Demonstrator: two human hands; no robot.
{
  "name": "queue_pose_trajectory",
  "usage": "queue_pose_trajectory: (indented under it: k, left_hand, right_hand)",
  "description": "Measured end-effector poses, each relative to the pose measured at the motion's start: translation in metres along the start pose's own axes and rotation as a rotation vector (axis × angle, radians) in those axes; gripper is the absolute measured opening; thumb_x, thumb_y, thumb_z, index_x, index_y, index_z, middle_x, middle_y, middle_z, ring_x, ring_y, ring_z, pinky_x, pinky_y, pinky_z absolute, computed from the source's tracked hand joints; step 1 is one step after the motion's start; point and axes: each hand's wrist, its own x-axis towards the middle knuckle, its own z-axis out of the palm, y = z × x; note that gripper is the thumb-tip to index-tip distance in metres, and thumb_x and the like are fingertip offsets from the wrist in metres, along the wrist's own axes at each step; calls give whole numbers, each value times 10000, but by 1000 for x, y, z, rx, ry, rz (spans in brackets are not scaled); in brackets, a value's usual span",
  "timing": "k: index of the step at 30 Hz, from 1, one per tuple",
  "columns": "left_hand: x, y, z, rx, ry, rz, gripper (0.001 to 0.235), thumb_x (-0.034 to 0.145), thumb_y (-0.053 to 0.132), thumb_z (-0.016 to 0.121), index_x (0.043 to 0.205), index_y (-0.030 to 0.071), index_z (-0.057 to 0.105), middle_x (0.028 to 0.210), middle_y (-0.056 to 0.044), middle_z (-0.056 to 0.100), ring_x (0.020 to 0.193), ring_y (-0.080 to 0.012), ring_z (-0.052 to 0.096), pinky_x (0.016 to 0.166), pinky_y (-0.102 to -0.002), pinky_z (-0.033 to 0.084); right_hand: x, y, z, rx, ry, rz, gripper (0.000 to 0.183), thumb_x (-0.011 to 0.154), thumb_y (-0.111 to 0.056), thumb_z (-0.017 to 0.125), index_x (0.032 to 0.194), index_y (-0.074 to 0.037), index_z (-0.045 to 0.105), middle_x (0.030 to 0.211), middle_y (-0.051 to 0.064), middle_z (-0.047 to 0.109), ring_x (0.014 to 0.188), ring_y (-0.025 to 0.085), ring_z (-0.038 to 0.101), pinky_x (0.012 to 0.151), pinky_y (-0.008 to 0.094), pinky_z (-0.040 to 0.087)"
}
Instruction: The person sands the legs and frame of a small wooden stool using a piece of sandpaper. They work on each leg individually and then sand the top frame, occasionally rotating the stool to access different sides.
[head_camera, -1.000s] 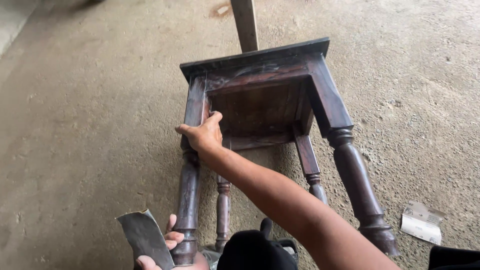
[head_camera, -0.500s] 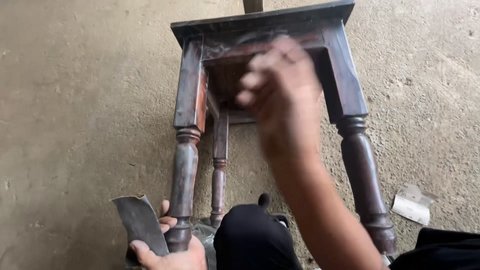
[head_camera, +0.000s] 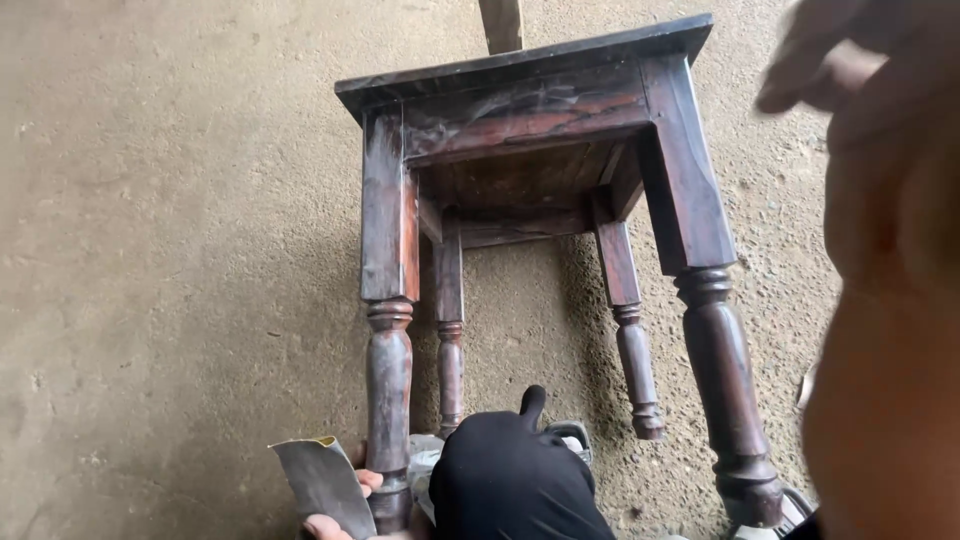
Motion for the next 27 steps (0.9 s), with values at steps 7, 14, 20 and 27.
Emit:
queue_pose_trajectory:
  k: [7,14,20,27]
  left_hand:
    - [-20,-23,-12,72,120,-649,553,1089,485,340,1410,60,491,950,-124,639,777,-208,607,750,-334,527]
    - [78,140,124,-350,262,-832,604,1069,559,368,1198,9,582,947,-118,613,923,-233,622,869,-390,518]
    - [131,152,179,-338,46,-531,538,1146,448,429,1286,-61,534,1217,-214,620,1145,-317,625,981,-438,519]
    - [195,161,228,-443,-118,-347,469,1112,260,523,1454,-57,475,1445,-203,569,1315,-294,610,1164,-438,508]
  right_hand:
    - [-87,55,36,-940,-201,265,795,977,-471,647,1542,5,353,1259,299,626,1099,378,631,833,561,562]
    - [-106,69,42,160,-104,1059,682,914,-476,613,1445,-65,492,997,286,725,760,352,711,660,516,617]
    - [-33,24,52,-137,-29,968,570,997,-466,573,1387,-51,558,917,222,686,680,276,660,555,428,576]
    - [22,30,45,-215,-53,1037,576,1016,-487,554,1341,-12,541,927,228,715,641,261,664,497,377,543]
